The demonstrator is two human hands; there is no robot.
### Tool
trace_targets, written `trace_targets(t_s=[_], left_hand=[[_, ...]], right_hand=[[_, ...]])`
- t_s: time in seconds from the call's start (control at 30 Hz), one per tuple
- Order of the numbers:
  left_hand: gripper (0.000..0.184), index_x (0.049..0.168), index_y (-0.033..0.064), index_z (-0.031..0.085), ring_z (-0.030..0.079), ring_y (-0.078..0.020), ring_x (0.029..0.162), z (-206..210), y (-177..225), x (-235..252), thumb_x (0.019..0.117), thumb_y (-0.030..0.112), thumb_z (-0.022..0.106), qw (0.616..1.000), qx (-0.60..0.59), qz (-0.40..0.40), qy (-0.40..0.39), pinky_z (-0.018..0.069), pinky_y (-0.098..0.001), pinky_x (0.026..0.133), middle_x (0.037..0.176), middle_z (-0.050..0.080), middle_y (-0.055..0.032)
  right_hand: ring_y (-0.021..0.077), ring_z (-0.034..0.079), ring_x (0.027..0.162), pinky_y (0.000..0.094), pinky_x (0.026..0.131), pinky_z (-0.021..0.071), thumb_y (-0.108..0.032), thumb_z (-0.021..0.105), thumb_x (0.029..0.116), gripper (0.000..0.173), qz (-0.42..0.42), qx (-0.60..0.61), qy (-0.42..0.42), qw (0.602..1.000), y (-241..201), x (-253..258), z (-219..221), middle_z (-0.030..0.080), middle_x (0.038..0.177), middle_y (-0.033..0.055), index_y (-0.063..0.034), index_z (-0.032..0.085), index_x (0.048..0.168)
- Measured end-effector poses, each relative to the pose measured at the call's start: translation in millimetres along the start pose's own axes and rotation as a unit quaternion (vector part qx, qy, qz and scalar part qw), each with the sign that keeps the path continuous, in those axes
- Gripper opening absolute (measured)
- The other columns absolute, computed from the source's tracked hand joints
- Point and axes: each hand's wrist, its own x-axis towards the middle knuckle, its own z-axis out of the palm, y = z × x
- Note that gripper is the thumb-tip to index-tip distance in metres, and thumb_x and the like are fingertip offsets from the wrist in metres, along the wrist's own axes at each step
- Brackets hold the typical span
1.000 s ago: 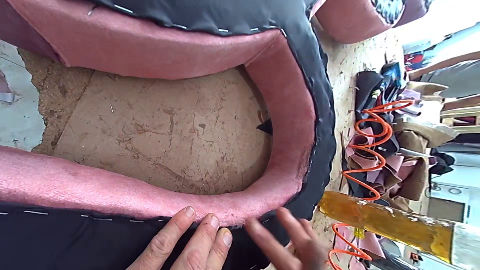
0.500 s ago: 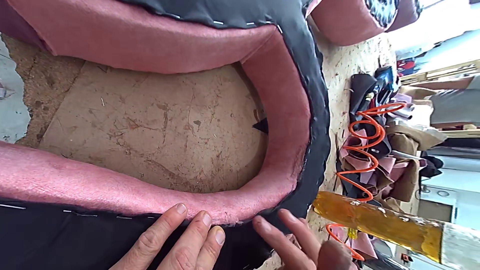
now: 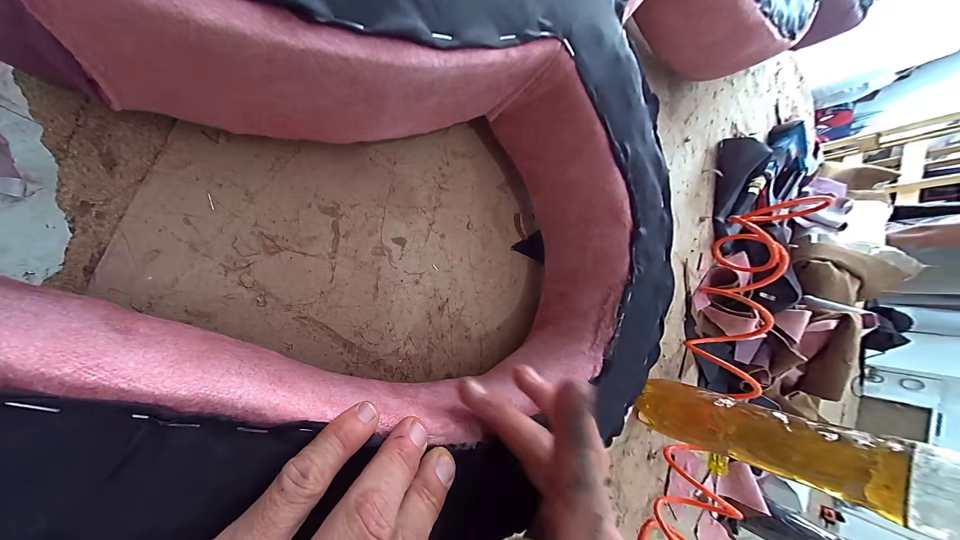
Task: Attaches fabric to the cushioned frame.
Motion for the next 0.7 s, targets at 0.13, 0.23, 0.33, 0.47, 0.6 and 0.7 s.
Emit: trace_targets(t_s=[0.13,0.23,0.33,0.47,0.6,0.7], left_hand=[[0.024,0.095,0.0042,0.066,0.056,-0.0329,0.135,0,0,0,0.1033,0.019,0.049,1.000,0.002,0.004,-0.002,0.0305,-0.0474,0.119,0.131,0.069,-0.0154],[0.024,0.095,0.0038,0.066,0.056,-0.0332,0.135,-1,0,0,0.1033,0.019,0.049,1.000,0.004,0.005,-0.006,0.0311,-0.0474,0.119,0.131,0.069,-0.0160],[0.024,0.095,0.0038,0.065,0.055,-0.0335,0.135,-1,0,0,0.1034,0.019,0.049,1.000,0.002,0.001,-0.007,0.0318,-0.0472,0.118,0.131,0.069,-0.0160],[0.025,0.094,0.0038,0.066,0.057,-0.0335,0.134,-1,0,0,0.1035,0.019,0.049,1.000,0.001,-0.003,-0.004,0.0323,-0.0471,0.118,0.130,0.070,-0.0158],[0.026,0.095,0.0035,0.066,0.057,-0.0333,0.134,-1,-1,1,0.1041,0.020,0.048,1.000,-0.001,0.000,-0.002,0.0321,-0.0470,0.118,0.130,0.070,-0.0161],[0.027,0.097,0.0036,0.067,0.056,-0.0333,0.135,-1,0,0,0.1048,0.021,0.048,1.000,0.003,0.001,-0.005,0.0319,-0.0474,0.118,0.131,0.069,-0.0156]], right_hand=[[0.0186,0.041,0.148,0.0551,0.127,0.0057,-0.053,0.026,0.1045,0.060,-0.008,0.004,0.006,1.000,-1,-3,3,0.069,0.134,-0.0103,-0.0217,0.051,0.149],[0.0179,0.040,0.148,0.0549,0.126,0.0046,-0.052,0.026,0.1046,0.059,-0.011,0.010,0.004,1.000,-1,-3,2,0.069,0.134,-0.0103,-0.0208,0.054,0.146],[0.0141,0.043,0.145,0.0496,0.126,0.0018,-0.050,0.023,0.1050,0.060,-0.021,-0.003,-0.005,1.000,-2,-2,1,0.072,0.129,-0.0099,-0.0171,0.061,0.138],[0.0141,0.041,0.147,0.0497,0.127,0.0004,-0.050,0.023,0.1049,0.060,-0.025,-0.001,-0.007,1.000,-2,-2,2,0.070,0.131,-0.0107,-0.0182,0.060,0.140],[0.0144,0.043,0.145,0.0515,0.127,0.0019,-0.053,0.024,0.1047,0.060,-0.019,0.028,0.005,0.999,2,-2,0,0.070,0.131,-0.0128,-0.0224,0.056,0.145],[0.0103,0.042,0.146,0.0500,0.128,0.0027,-0.055,0.022,0.1047,0.062,0.002,0.037,0.004,0.999,0,0,-8,0.066,0.137,-0.0164,-0.0276,0.038,0.158]])
